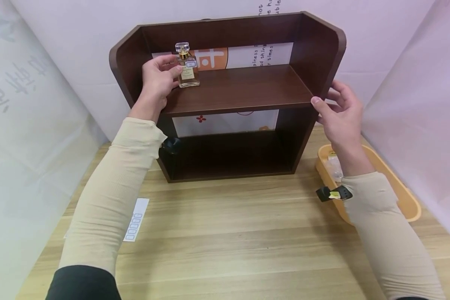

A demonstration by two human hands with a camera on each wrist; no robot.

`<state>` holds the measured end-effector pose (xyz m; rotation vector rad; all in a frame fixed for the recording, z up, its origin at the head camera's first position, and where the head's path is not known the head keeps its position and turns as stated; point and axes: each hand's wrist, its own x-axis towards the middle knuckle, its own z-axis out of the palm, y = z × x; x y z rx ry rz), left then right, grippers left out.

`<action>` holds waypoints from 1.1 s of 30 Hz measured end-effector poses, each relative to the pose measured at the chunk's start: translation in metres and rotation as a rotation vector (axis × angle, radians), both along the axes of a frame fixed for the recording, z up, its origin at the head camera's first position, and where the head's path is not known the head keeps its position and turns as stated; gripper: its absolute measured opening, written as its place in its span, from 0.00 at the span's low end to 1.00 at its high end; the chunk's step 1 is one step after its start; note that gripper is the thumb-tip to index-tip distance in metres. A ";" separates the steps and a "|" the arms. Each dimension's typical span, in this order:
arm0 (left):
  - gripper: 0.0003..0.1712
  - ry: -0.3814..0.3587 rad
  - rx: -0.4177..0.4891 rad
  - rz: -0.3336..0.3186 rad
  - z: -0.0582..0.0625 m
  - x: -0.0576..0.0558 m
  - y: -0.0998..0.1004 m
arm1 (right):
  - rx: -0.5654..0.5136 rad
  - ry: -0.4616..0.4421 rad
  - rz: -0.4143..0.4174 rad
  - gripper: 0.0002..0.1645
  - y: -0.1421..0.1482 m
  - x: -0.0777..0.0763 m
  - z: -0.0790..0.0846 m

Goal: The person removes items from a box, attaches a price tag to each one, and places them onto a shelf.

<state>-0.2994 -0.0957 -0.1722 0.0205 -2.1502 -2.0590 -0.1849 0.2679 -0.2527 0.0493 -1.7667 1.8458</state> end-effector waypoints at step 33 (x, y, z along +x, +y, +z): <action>0.38 0.646 -0.283 -0.051 -0.023 0.099 0.032 | 0.124 -0.070 0.144 0.29 0.033 0.021 0.003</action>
